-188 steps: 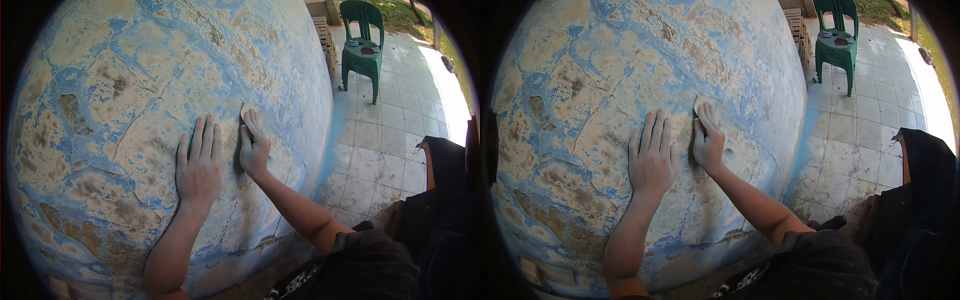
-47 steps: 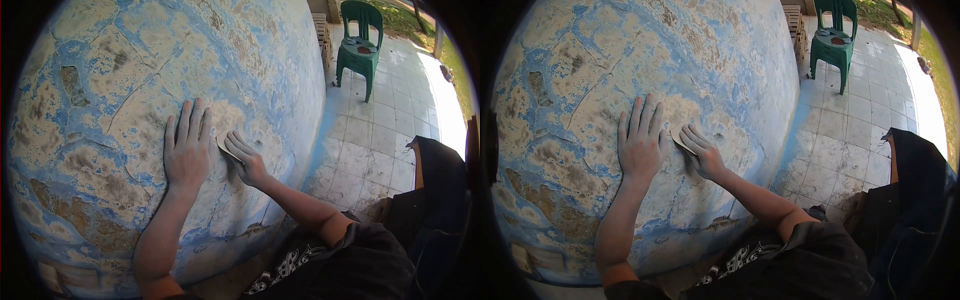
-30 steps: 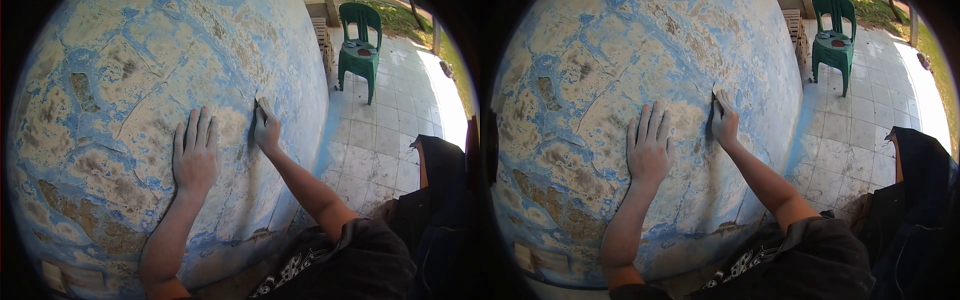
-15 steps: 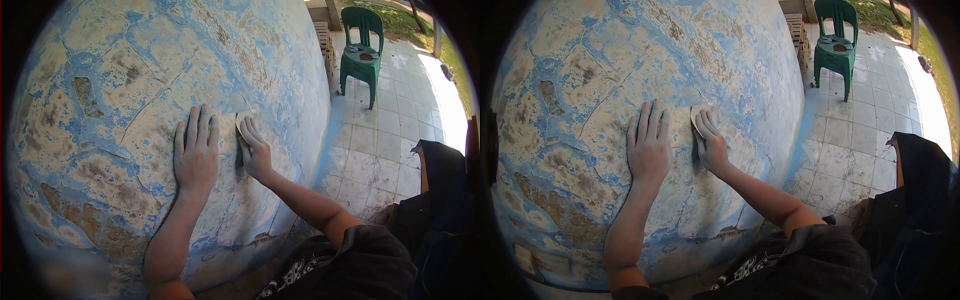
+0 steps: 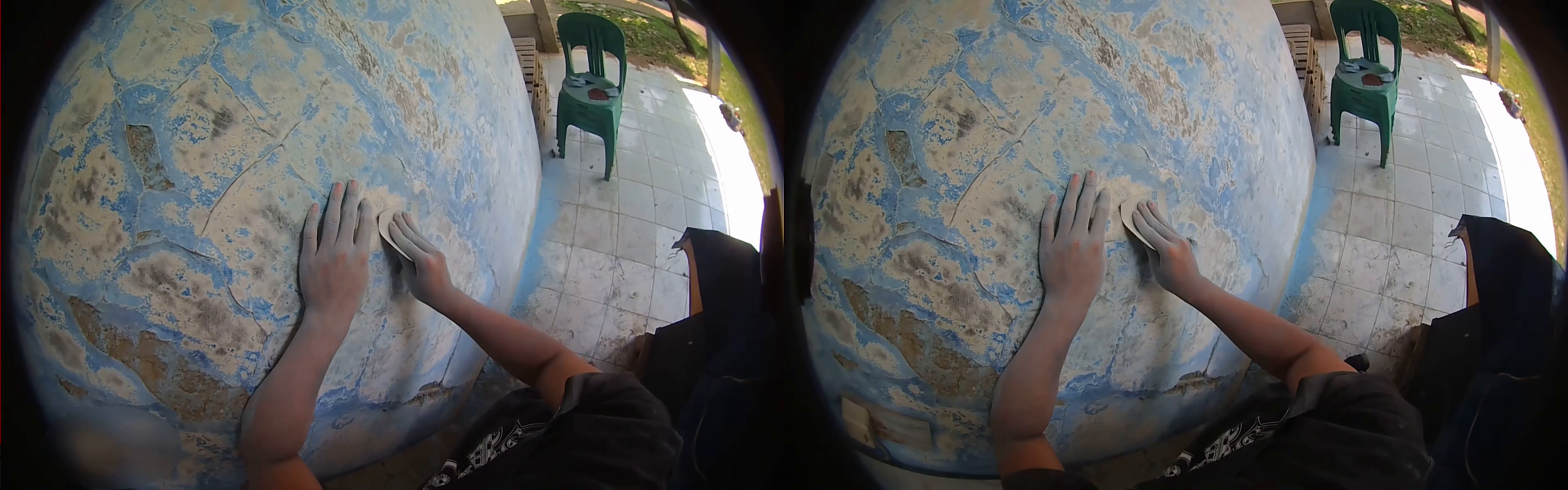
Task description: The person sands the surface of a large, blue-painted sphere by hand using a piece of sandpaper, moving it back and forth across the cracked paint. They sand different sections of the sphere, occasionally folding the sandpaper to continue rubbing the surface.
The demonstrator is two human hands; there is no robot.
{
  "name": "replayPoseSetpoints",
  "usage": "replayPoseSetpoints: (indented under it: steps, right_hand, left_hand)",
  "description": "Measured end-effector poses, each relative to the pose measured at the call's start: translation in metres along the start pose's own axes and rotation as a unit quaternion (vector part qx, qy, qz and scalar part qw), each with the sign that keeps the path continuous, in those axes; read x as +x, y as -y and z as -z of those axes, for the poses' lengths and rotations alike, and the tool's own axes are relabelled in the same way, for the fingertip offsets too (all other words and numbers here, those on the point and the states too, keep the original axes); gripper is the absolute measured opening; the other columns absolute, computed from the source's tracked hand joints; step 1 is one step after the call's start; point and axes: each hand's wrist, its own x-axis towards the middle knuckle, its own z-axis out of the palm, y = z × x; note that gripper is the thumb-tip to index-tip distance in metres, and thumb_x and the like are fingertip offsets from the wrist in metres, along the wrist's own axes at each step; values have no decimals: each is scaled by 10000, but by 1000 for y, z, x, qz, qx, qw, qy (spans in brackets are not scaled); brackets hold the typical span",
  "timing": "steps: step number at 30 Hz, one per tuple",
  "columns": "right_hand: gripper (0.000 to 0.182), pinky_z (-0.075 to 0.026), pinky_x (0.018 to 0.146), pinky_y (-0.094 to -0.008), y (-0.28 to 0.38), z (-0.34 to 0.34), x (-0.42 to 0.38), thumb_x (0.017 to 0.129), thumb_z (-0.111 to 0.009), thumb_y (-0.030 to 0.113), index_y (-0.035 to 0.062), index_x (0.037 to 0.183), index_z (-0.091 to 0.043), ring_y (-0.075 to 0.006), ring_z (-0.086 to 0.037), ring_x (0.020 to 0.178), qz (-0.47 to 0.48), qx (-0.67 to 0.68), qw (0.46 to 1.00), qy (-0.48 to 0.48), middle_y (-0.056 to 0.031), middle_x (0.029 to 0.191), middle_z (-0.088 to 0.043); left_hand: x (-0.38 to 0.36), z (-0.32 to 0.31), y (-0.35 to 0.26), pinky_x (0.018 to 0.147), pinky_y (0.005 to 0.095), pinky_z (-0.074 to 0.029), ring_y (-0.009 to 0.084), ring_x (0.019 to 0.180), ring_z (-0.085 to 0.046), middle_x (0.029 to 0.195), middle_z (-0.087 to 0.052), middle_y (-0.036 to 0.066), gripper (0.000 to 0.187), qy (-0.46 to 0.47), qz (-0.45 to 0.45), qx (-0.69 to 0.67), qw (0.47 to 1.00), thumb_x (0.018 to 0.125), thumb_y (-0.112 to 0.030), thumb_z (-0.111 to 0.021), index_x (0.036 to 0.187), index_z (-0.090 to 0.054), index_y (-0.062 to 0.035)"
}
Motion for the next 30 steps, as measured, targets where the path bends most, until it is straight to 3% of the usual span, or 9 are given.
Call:
replayPoseSetpoints:
  steps: [4, 7, 10, 13, 16, 19, 22, 28, 30]
  right_hand:
    - [398, -461, 1230, -440, -54, 2, 36, 1080, -606, 7, -52, 1471, -645, -417, -481, 1536, -195, 28, 969, -150, -284, 1585, -557]
    - [368, -463, 1225, -431, -33, -7, 48, 1085, -609, 23, -68, 1438, -657, -434, -482, 1522, -202, 26, 962, -182, -297, 1557, -563]
    - [482, -432, 1249, -421, 26, -11, 14, 1016, -631, -80, -44, 1496, -638, -404, -492, 1545, -54, 22, 996, -63, -272, 1585, -585]
    - [523, -444, 1245, -439, 3, -3, -15, 972, -646, -120, -27, 1487, -658, -424, -501, 1538, 26, 10, 1000, 1, -267, 1571, -606]
    - [416, -483, 1213, -427, -35, -2, 6, 1013, -676, -67, -25, 1426, -706, -404, -561, 1502, -108, 4, 985, -136, -266, 1546, -633]
    - [394, -495, 1192, -447, -33, 0, 17, 1042, -696, 16, -21, 1434, -697, -419, -568, 1484, -194, 86, 968, -137, -253, 1533, -643]
    - [410, -469, 1216, -449, -40, -1, 16, 1065, -683, 40, -12, 1471, -673, -419, -535, 1515, -87, 20, 986, -141, -266, 1570, -604]
    - [461, -378, 1289, -453, -24, -13, 28, 1109, -626, 82, 9, 1564, -590, -428, -398, 1605, -109, 16, 984, -137, -259, 1656, -515]
    - [477, -375, 1299, -479, 10, -19, 14, 1111, -623, 110, 33, 1580, -588, -433, -394, 1608, -43, 49, 996, -60, -216, 1682, -503]
  left_hand:
    - [-1, -1, -5, 1339, 478, -291, 223, 1637, -375, 1727, -486, 37, 458, 5, 3, -21, 1000, 1011, -152, -635, 1467, -679, -145]
    - [-1, -3, -5, 1340, 488, -284, 231, 1648, -355, 1743, -463, 37, 476, 9, 2, -21, 1000, 1001, -148, -652, 1477, -672, -145]
    - [-2, 3, -4, 1348, 514, -253, 244, 1660, -331, 1765, -430, 37, 536, 19, 28, -22, 999, 979, -135, -672, 1514, -646, -151]
    - [-2, 14, 4, 1357, 538, -218, 254, 1671, -307, 1783, -398, 41, 618, 21, 59, -10, 998, 944, -104, -689, 1556, -613, -158]
    - [-3, 10, 4, 1362, 543, -196, 257, 1681, -284, 1796, -374, 46, 698, 25, 64, 0, 998, 907, -69, -698, 1588, -580, -168]
    - [-3, 8, 3, 1359, 542, -200, 257, 1685, -273, 1799, -367, 44, 701, 31, 60, -1, 998, 916, -76, -697, 1598, -569, -174]
    - [-4, 8, 3, 1355, 543, -206, 255, 1687, -269, 1800, -364, 45, 694, 30, 55, -8, 998, 914, -82, -703, 1591, -573, -166]
    - [-4, 8, 0, 1349, 529, -219, 253, 1684, -282, 1792, -381, 52, 649, 35, 46, -14, 998, 934, -113, -698, 1572, -586, -142]
    - [-3, 7, -1, 1346, 522, -228, 255, 1678, -296, 1786, -392, 55, 626, 23, 46, -20, 998, 937, -107, -689, 1556, -600, -141]
